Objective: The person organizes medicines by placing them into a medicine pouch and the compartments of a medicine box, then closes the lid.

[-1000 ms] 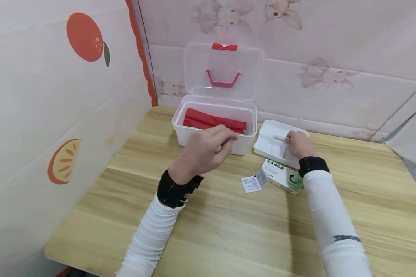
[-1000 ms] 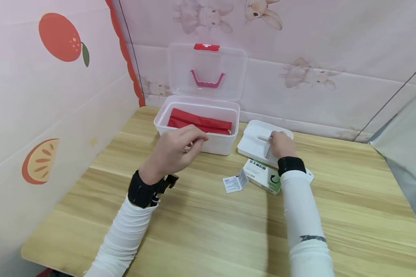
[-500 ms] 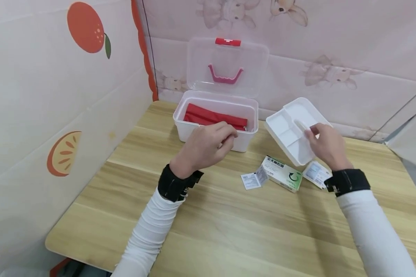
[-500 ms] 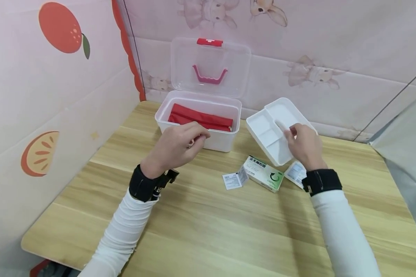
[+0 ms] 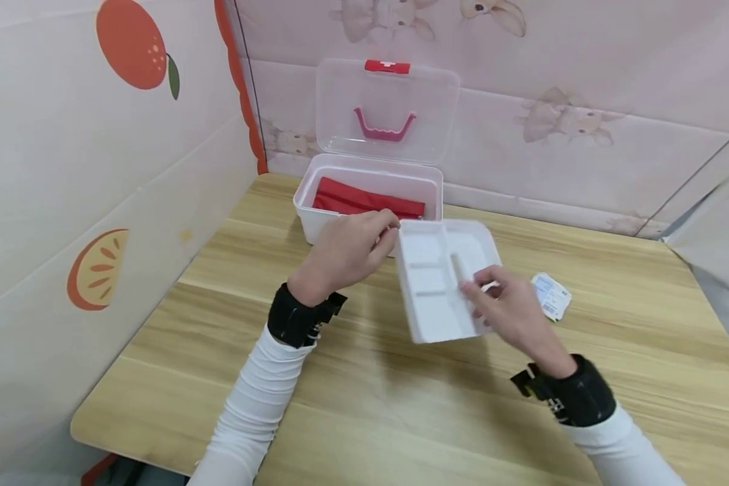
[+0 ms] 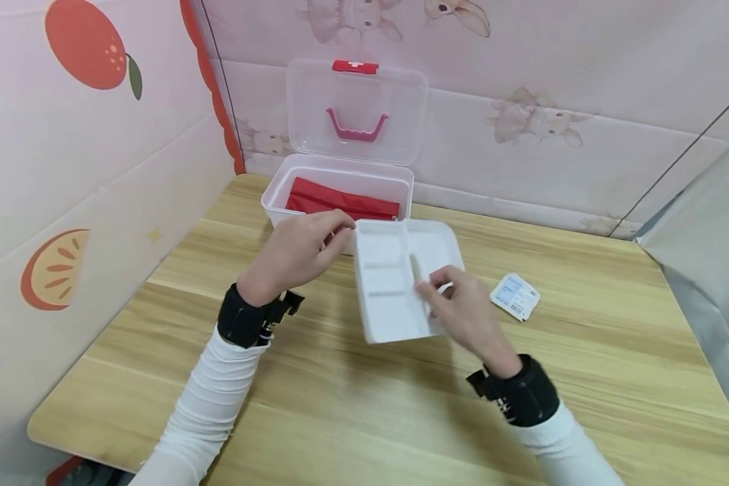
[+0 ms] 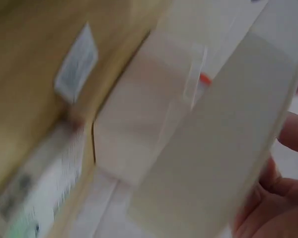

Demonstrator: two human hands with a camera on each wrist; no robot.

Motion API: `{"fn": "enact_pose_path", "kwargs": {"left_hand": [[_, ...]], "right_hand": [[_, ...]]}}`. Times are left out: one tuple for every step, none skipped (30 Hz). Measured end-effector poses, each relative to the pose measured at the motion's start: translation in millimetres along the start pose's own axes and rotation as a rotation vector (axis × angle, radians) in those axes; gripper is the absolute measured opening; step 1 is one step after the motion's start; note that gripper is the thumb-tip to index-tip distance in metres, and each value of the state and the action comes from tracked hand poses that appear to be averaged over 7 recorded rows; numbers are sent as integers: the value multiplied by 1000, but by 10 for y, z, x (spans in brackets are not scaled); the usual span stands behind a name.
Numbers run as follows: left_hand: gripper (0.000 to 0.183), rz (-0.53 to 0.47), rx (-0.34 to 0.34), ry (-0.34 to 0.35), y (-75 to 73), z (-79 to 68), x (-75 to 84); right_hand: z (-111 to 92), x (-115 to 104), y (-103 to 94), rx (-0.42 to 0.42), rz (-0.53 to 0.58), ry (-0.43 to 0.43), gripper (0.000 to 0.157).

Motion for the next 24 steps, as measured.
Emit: {"fn": "enact_pose_path", "kwargs": {"left_hand": [[15, -4, -39, -20, 34, -8, -37], [16, -5, -85, -38, 76, -16, -73], [16, -5, -134, -55, 122, -28, -108], [15, -8, -182, -74, 167, -41, -144], [15, -12, -233, -94, 216, -56, -179], [15, -19, -281, -116, 263, -72, -214], [15, -25, -320, -132, 305, -85, -247], [15, -30, -353, -150, 340, -96, -275], [15, -38, -380, -170, 368, -108, -301], [16, -44, -401, -191, 390, -117, -327], [17, -52, -420, -210, 407, -127, -349], [18, -58, -432, -223, 415, -134, -365], [19, -64, -442, -233, 422, -140, -376], [21, -66, -449, -242, 423, -144, -383], [23, -68, -454, -247, 424, -146, -390], [24, -70, -456, -251, 424, -148, -396], [24, -74, -459, -254, 424, -150, -399], [25, -76, -462, -255, 428, -151, -404], [25, -78, -467, -257, 433, -153, -409], [27, -80, -470, -260, 438, -154, -413], [27, -81, -473, -261, 442, -156, -417], [28, -83, -476, -265, 448, -157, -422], [27, -87, -484, -270, 455, -161, -425], [27, -88, -489, -275, 460, -164, -428]], "right_hand": [[-32, -10, 103, -20, -6, 15, 17], [-66, -21, 202, -37, -16, 26, 16], [-99, -32, 299, -53, -21, 32, 16], [-131, -40, 396, -74, -21, 40, 16], [-164, -53, 486, -85, -24, 39, 17], [-195, -67, 571, -95, -27, 37, 17], [-223, -79, 647, -105, -25, 33, 18], [-249, -83, 725, -120, -12, 35, 19], [-269, -86, 796, -135, 4, 36, 19], [-289, -83, 858, -145, 13, 42, 20], [-305, -76, 913, -149, 22, 45, 20], [-316, -63, 964, -159, 35, 55, 20], [-327, -43, 1011, -169, 47, 70, 20], [-335, -23, 1058, -179, 58, 83, 20], [-341, -5, 1099, -188, 72, 89, 20], [-346, 16, 1135, -195, 81, 97, 21], [-346, 34, 1168, -205, 91, 101, 21], [-343, 54, 1196, -213, 102, 104, 21], [-335, 76, 1217, -219, 112, 105, 21], [-321, 96, 1227, -220, 121, 103, 21], [-305, 119, 1228, -218, 127, 105, 21], [-283, 145, 1219, -212, 130, 109, 21], [-259, 173, 1204, -205, 131, 114, 21], [-233, 203, 1182, -197, 130, 119, 21]]}}
Point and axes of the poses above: each hand's wrist, its own z-axis towards the middle knuckle, its own y-axis out of the palm, x = y × z, the point moved 9 cm from there along z, towards the middle knuckle, and after that the axes turned 3 degrees about -x, right-handed, at the moved point
